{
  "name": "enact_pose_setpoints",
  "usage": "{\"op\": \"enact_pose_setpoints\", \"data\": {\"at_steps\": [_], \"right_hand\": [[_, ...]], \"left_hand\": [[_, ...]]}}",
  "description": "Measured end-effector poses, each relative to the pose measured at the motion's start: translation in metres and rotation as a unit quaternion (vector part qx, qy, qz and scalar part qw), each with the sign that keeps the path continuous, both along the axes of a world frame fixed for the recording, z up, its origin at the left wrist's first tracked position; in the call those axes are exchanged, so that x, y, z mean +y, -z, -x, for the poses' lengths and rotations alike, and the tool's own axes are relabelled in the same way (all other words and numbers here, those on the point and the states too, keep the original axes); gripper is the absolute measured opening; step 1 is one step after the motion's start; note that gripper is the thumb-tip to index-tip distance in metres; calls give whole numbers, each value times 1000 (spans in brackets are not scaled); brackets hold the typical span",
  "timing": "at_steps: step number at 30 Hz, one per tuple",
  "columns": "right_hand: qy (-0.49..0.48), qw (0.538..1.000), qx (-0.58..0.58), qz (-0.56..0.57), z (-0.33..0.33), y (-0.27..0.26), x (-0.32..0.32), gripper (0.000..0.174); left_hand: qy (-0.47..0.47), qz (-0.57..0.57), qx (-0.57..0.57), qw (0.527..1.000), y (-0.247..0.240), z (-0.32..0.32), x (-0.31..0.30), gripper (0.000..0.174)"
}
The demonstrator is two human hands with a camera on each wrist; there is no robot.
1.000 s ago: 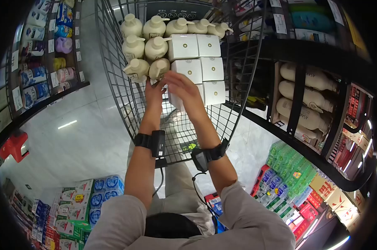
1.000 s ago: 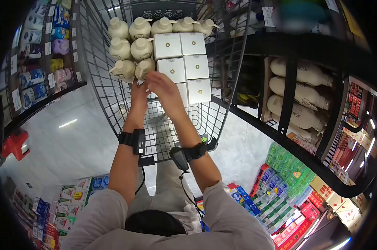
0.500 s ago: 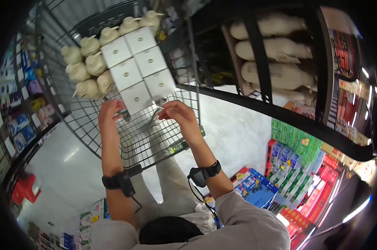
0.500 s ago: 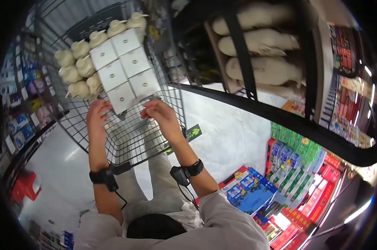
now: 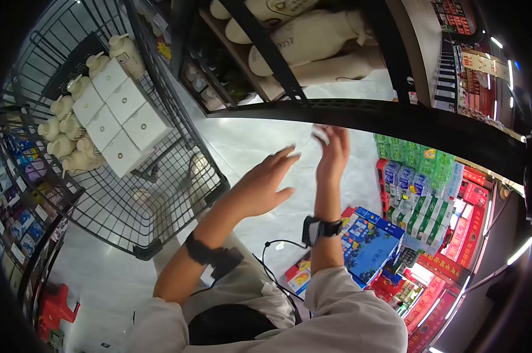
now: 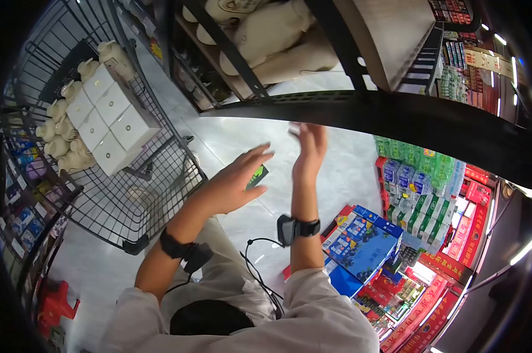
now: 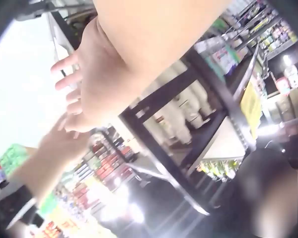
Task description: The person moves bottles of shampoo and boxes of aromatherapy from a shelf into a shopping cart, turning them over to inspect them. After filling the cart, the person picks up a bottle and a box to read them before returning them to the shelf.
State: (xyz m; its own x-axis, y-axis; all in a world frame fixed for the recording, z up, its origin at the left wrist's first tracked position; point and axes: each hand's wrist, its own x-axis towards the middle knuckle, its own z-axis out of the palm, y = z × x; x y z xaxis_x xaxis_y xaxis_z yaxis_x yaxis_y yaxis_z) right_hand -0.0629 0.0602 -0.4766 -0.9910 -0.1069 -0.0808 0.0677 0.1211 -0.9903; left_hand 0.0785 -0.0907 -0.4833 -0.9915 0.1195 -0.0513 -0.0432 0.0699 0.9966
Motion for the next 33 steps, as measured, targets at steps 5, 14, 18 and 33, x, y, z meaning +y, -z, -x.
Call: {"op": "enact_pose_setpoints", "data": {"at_steps": [5, 14, 18, 33], "right_hand": [[-207, 969, 133, 15, 89, -32, 2, 49], [-314, 939, 127, 55, 138, -52, -6, 45], [-245, 936, 192, -162, 112, -68, -26, 55], [-158, 954, 254, 0, 133, -60, -7, 45]], "left_hand": [[-225, 105, 121, 961, -11, 65, 69, 76], [-383, 110, 186, 898, -16, 126, 84, 77], [-415, 98, 200, 882, -8, 133, 79, 78], [-354, 123, 197, 906, 10, 117, 72, 77]]}}
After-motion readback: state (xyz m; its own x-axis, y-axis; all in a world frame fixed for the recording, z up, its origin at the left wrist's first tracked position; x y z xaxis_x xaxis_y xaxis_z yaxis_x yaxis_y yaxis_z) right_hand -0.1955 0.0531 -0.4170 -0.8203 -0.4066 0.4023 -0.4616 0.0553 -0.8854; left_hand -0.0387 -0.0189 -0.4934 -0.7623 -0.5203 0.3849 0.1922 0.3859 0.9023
